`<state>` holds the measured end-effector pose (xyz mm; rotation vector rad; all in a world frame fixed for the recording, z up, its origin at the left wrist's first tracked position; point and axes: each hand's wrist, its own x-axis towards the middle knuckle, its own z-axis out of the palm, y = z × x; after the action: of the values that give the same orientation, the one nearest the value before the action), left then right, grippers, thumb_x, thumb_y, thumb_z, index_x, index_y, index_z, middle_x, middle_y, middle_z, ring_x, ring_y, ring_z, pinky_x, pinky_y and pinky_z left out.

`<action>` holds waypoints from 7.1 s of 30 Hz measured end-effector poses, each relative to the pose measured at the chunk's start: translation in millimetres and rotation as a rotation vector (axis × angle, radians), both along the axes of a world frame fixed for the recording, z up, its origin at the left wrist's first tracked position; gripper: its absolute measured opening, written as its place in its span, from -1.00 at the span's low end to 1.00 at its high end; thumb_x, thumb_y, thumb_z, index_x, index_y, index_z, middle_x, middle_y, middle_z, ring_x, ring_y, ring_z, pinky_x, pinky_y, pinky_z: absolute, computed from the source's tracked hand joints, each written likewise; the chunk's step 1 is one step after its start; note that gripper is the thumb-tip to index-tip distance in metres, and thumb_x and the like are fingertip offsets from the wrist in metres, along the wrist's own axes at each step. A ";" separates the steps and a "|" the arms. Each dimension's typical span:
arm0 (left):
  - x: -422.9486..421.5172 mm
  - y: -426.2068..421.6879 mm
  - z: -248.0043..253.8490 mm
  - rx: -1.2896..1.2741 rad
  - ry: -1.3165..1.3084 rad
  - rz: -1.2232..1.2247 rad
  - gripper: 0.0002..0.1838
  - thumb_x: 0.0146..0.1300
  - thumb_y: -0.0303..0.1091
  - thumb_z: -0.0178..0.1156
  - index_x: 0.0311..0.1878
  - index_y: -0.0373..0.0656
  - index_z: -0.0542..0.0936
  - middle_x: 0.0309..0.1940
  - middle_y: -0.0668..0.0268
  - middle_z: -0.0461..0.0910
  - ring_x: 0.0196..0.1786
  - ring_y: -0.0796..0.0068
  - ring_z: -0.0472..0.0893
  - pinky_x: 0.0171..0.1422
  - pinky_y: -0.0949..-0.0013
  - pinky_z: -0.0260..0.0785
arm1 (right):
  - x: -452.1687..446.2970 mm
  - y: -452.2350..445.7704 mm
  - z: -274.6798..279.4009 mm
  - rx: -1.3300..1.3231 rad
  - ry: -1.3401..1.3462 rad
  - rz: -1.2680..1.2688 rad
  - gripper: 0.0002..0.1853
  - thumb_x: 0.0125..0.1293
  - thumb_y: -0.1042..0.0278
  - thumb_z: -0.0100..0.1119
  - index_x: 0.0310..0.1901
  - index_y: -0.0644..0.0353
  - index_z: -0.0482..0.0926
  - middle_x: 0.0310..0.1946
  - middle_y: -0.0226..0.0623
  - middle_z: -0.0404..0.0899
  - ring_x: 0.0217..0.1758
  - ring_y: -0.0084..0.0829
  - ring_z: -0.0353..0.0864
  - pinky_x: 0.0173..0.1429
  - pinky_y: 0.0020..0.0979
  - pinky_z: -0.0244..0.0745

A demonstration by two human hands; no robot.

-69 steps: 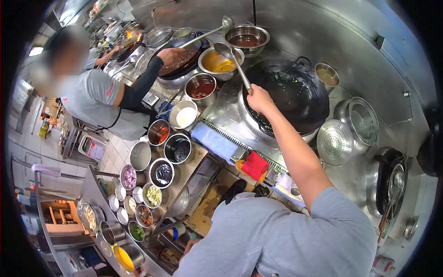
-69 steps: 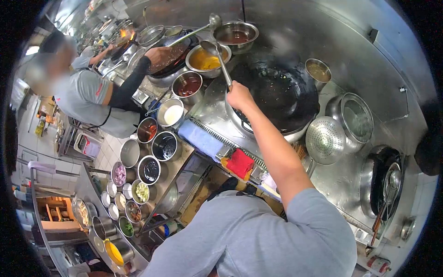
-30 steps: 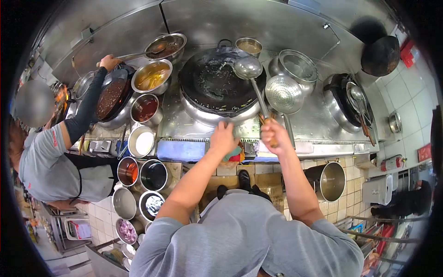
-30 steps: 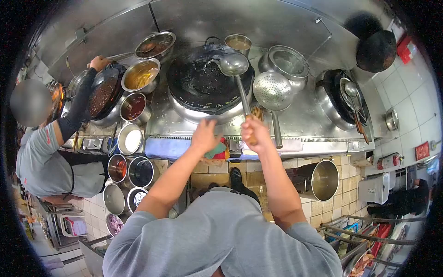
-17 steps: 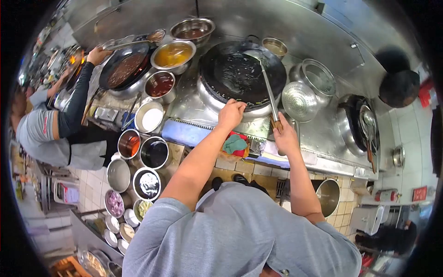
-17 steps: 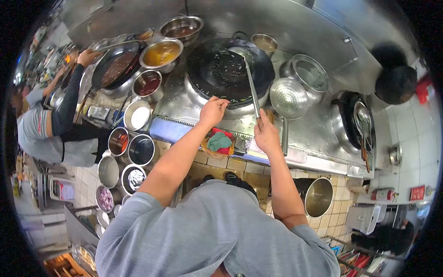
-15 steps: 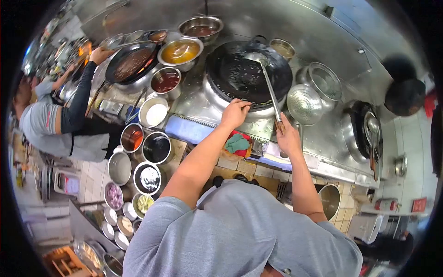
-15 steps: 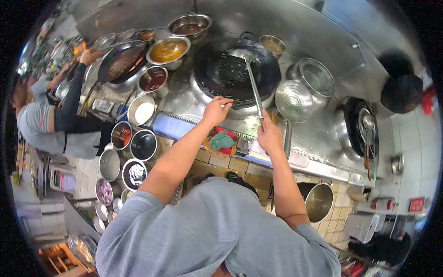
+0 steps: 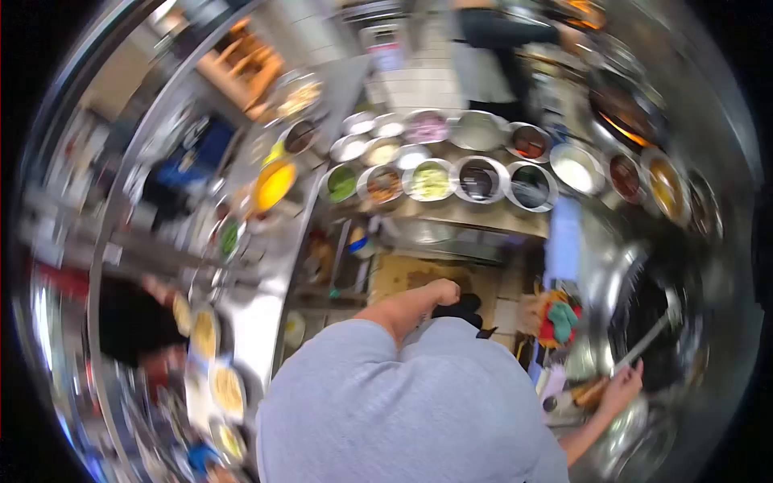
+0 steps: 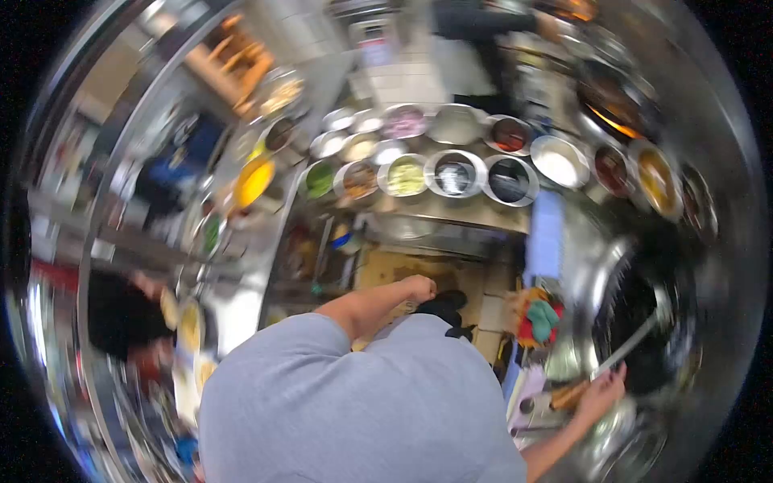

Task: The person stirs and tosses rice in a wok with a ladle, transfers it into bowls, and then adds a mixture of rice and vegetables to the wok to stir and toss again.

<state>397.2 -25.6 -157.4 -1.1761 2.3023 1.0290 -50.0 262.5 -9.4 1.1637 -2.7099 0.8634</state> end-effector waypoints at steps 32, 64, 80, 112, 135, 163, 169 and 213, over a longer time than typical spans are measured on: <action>336.7 355.6 -60.0 -0.004 0.092 1.456 -0.67 0.13 -0.13 0.04 -0.18 -0.07 0.67 -0.14 0.12 0.64 -0.07 0.08 0.60 0.04 0.15 0.43 | 405.6 -178.1 -263.4 0.936 -0.350 1.658 -0.69 0.30 0.25 0.10 -0.10 0.34 0.57 -0.38 -0.22 0.62 -0.37 -0.45 0.59 -0.26 -0.37 0.46; 489.4 655.0 100.0 -1.114 1.782 3.148 -0.61 0.24 0.11 0.08 -0.12 0.02 0.33 -0.35 0.33 0.52 -0.47 0.54 0.48 -0.46 0.41 0.21 | 601.8 -167.8 -150.0 1.344 -0.283 1.506 -0.66 0.34 0.13 0.08 0.00 0.18 0.51 -0.40 -0.34 0.57 -0.46 -0.51 0.58 -0.48 -0.46 0.45; 474.6 637.3 149.0 -0.537 1.942 2.640 -0.54 0.33 0.06 -0.01 0.05 -0.12 0.47 -0.12 0.24 0.63 -0.38 0.51 0.57 -0.30 0.38 0.40 | 564.7 -167.9 -160.3 1.431 -0.420 1.345 -0.70 0.35 0.23 0.05 0.01 0.24 0.48 -0.43 -0.29 0.53 -0.53 -0.48 0.53 -0.57 -0.44 0.37; 465.4 694.7 91.5 -1.130 1.430 3.168 -0.77 0.21 -0.29 0.12 -0.09 -0.09 0.45 -0.26 0.32 0.47 -0.33 0.43 0.53 -0.34 0.39 0.36 | 605.7 -160.8 -178.6 1.424 -0.295 1.451 -0.71 0.34 0.18 0.07 -0.03 0.20 0.50 -0.46 -0.35 0.53 -0.53 -0.48 0.54 -0.54 -0.42 0.44; 454.2 678.0 100.7 -0.778 1.911 2.962 -0.65 0.24 -0.27 -0.08 0.04 -0.23 0.35 -0.27 0.12 0.57 -0.30 0.33 0.58 -0.27 0.32 0.41 | 572.5 -178.0 -267.8 1.310 -0.108 1.922 -0.65 0.29 0.20 0.07 0.01 0.25 0.50 -0.44 -0.26 0.55 -0.51 -0.43 0.56 -0.52 -0.41 0.44; 432.5 670.3 88.1 -0.701 1.780 2.996 -0.68 0.21 -0.24 0.04 -0.02 -0.18 0.37 -0.27 0.19 0.53 -0.29 0.35 0.54 -0.18 0.33 0.39 | 599.4 -176.8 -226.8 1.451 -0.315 1.542 -0.67 0.30 0.18 0.03 -0.07 0.27 0.54 -0.54 -0.22 0.58 -0.58 -0.43 0.57 -0.59 -0.41 0.42; 435.5 664.8 95.1 -0.694 1.588 3.109 -0.70 0.20 -0.21 0.06 -0.09 -0.18 0.41 -0.35 0.25 0.52 -0.34 0.39 0.54 -0.26 0.32 0.42 | 619.3 -153.7 -181.2 1.377 -0.325 1.573 -0.71 0.30 0.20 0.02 -0.16 0.28 0.56 -0.60 -0.23 0.54 -0.66 -0.42 0.49 -0.60 -0.40 0.38; 383.7 563.6 84.9 -0.172 1.907 2.663 -0.78 0.16 -0.45 0.01 -0.12 -0.29 0.43 -0.41 0.20 0.49 -0.46 0.35 0.46 -0.44 0.35 0.36 | 580.7 -158.7 -222.6 1.220 -0.130 1.667 -0.68 0.28 0.20 0.05 -0.17 0.33 0.58 -0.49 -0.22 0.62 -0.60 -0.38 0.58 -0.54 -0.34 0.49</action>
<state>780.8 538.0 -72.5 0.9201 0.5795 -0.6822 530.7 103.8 -232.0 3.5455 -1.4604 -1.1400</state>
